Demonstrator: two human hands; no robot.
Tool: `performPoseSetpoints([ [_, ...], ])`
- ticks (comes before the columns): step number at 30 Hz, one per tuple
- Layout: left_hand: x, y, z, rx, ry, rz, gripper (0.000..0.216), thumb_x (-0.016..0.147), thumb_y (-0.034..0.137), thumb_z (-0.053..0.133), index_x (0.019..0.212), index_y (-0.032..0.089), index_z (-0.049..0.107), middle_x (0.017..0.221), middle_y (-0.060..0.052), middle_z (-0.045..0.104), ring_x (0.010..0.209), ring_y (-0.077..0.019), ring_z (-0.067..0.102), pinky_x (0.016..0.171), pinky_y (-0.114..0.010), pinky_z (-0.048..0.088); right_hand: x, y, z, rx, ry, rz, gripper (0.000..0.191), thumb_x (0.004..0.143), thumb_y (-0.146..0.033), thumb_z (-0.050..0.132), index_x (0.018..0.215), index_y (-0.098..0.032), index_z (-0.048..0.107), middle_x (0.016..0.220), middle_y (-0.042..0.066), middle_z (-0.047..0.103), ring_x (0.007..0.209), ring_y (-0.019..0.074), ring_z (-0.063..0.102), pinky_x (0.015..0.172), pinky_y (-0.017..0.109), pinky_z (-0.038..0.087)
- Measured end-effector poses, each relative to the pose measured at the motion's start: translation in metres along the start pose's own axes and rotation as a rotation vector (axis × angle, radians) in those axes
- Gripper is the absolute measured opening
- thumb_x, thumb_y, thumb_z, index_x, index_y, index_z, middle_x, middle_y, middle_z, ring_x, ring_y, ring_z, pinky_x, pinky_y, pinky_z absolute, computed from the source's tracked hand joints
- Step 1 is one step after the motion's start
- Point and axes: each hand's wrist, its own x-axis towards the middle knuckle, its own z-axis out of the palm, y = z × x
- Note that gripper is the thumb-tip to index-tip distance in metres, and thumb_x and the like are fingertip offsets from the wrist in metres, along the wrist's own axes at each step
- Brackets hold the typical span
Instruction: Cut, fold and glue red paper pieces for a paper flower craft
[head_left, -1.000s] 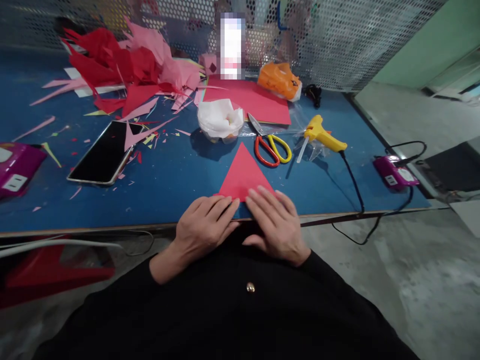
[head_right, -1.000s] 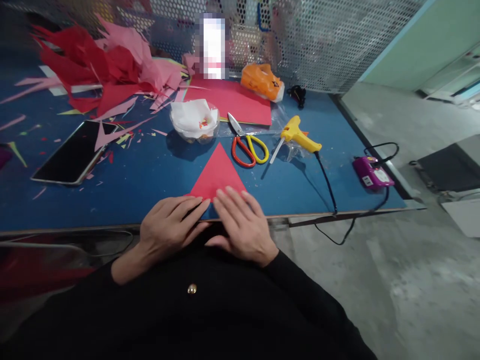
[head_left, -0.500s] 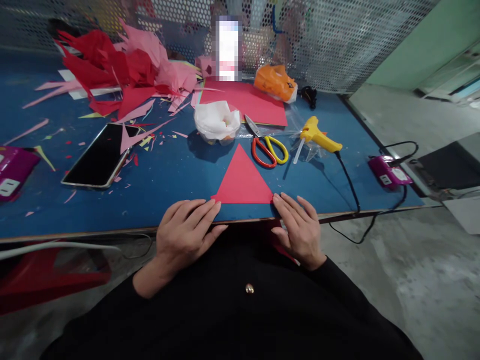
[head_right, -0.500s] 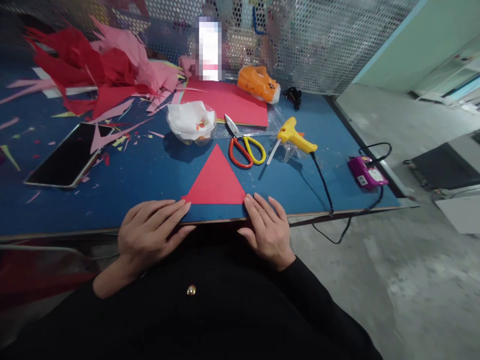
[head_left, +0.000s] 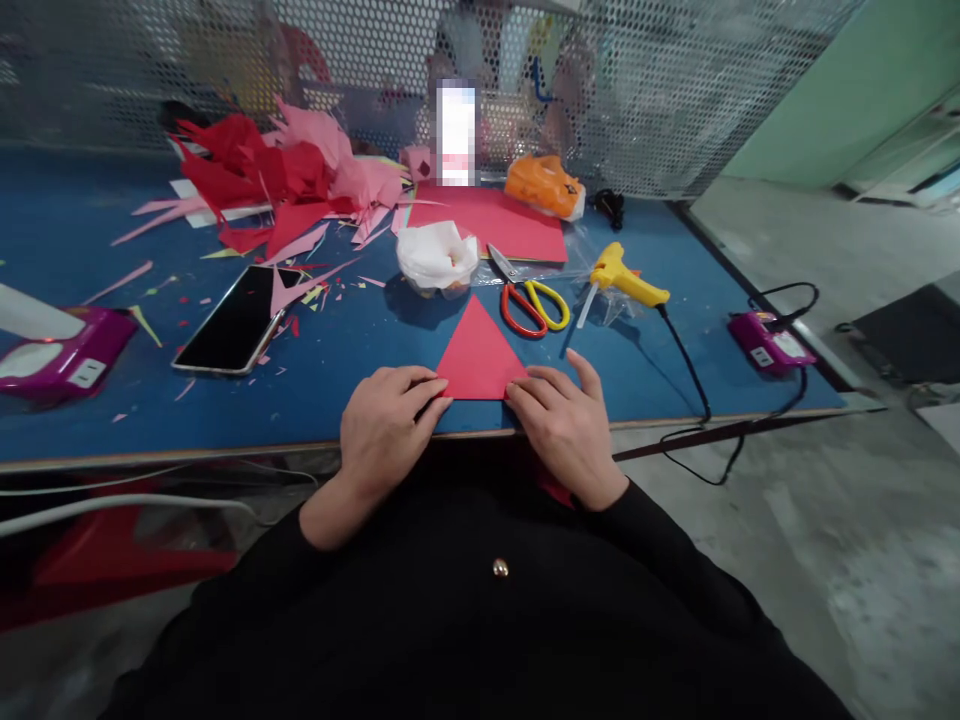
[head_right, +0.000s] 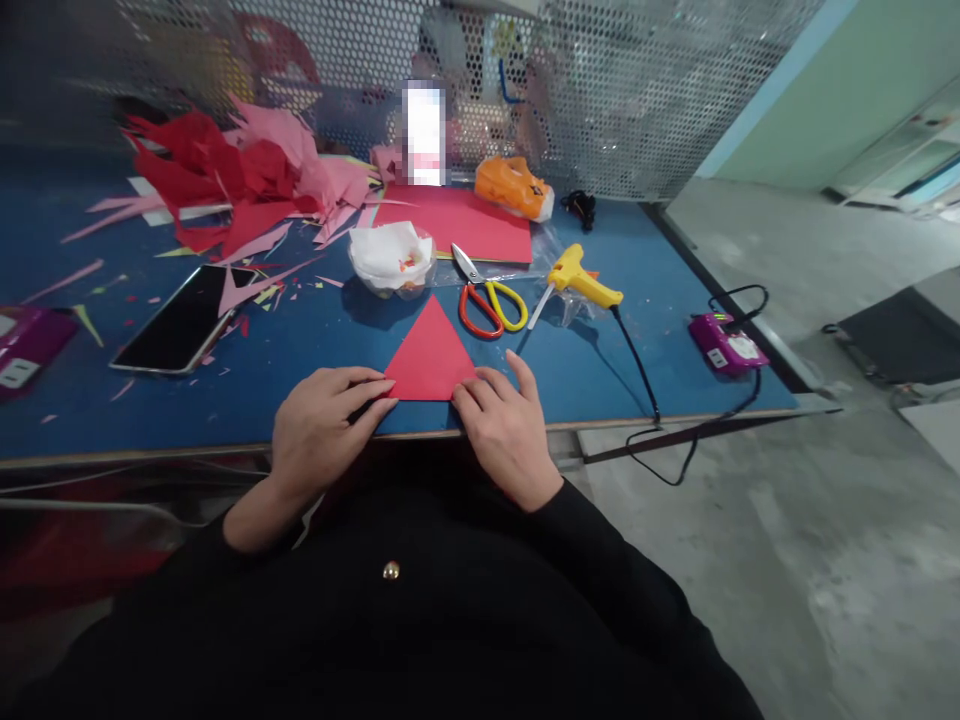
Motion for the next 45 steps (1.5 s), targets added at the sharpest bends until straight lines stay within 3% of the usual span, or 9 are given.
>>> performPoseSetpoints([
  [6,0.002,0.006,-0.004,0.071,0.034,0.061,0.015,0.096,0.028,0.063,0.093,0.024,0.077,0.094,-0.004,0.079,0.088,-0.0255,0.068,0.075,-0.042,0.046,0.008,-0.003,0.003,-0.01,0.014,-0.055,0.022,0.1,-0.011,0.05,0.098,-0.02,0.071,0.095,0.003,0.077,0.101,0.0214,0.066,0.117,0.049,0.031],
  [13,0.018,0.011,-0.002,0.096,-0.043,0.249,0.018,0.097,0.023,0.058,0.092,0.02,0.076,0.088,-0.005,0.078,0.08,-0.0221,0.068,0.08,-0.042,0.045,0.031,-0.013,0.017,0.032,-0.039,-0.141,0.029,0.102,-0.012,0.045,0.091,-0.02,0.071,0.088,0.004,0.074,0.095,0.0211,0.065,0.118,0.052,0.031],
  [18,0.02,0.008,-0.003,0.148,-0.047,0.273,0.029,0.103,0.022,0.046,0.089,0.019,0.071,0.087,-0.004,0.076,0.08,-0.0193,0.066,0.082,-0.038,0.046,0.034,-0.013,0.015,-0.026,0.053,-0.204,0.031,0.102,-0.011,0.044,0.087,-0.02,0.07,0.084,0.002,0.073,0.089,0.0176,0.065,0.119,0.047,0.03],
  [25,0.045,-0.008,-0.016,0.126,-0.036,0.24,0.027,0.102,0.024,0.047,0.085,0.02,0.068,0.085,-0.004,0.074,0.082,-0.0207,0.066,0.089,-0.041,0.044,0.044,0.019,0.011,0.096,0.075,-0.045,0.026,0.102,-0.02,0.048,0.085,-0.022,0.068,0.083,0.001,0.074,0.084,0.017,0.067,0.114,0.044,0.033],
  [28,0.067,-0.015,-0.021,-0.029,0.073,0.103,0.021,0.097,0.027,0.056,0.081,0.021,0.068,0.083,-0.003,0.075,0.08,-0.0212,0.066,0.087,-0.041,0.045,0.066,0.036,0.007,0.216,0.07,-0.018,0.022,0.101,-0.022,0.052,0.084,-0.021,0.066,0.081,0.001,0.073,0.08,0.0167,0.066,0.112,0.044,0.034],
  [31,0.089,-0.02,-0.025,-0.309,0.199,-0.178,0.019,0.087,0.034,0.069,0.074,0.02,0.07,0.076,-0.002,0.073,0.073,-0.0196,0.064,0.074,-0.035,0.047,0.093,0.051,0.001,0.405,0.055,0.026,0.02,0.099,-0.023,0.054,0.08,-0.022,0.063,0.08,-0.002,0.072,0.077,0.0158,0.065,0.111,0.044,0.034],
  [36,0.12,-0.031,-0.019,-0.955,0.22,-0.635,0.037,0.064,0.049,0.085,0.062,0.019,0.064,0.063,0.002,0.064,0.062,-0.0137,0.056,0.06,-0.027,0.045,0.126,0.067,0.006,0.752,-0.015,0.193,0.019,0.087,-0.028,0.062,0.07,-0.022,0.06,0.071,-0.002,0.067,0.071,0.0165,0.059,0.097,0.04,0.044],
  [40,0.126,-0.037,-0.011,-1.105,0.113,-0.7,0.048,0.063,0.064,0.08,0.065,0.019,0.066,0.065,-0.001,0.067,0.058,-0.014,0.058,0.057,-0.028,0.048,0.131,0.076,0.027,0.849,-0.038,0.292,0.024,0.086,-0.039,0.059,0.07,-0.021,0.061,0.065,-0.001,0.062,0.064,0.0155,0.055,0.065,0.028,0.045],
  [45,0.115,-0.039,-0.001,-1.153,-0.089,-0.793,0.037,0.052,0.045,0.093,0.067,0.018,0.074,0.068,-0.007,0.075,0.06,-0.0198,0.066,0.058,-0.032,0.053,0.123,0.083,0.048,0.966,-0.093,0.415,0.033,0.082,-0.049,0.057,0.067,-0.019,0.06,0.058,-0.002,0.057,0.054,0.0128,0.05,0.053,0.025,0.039],
])
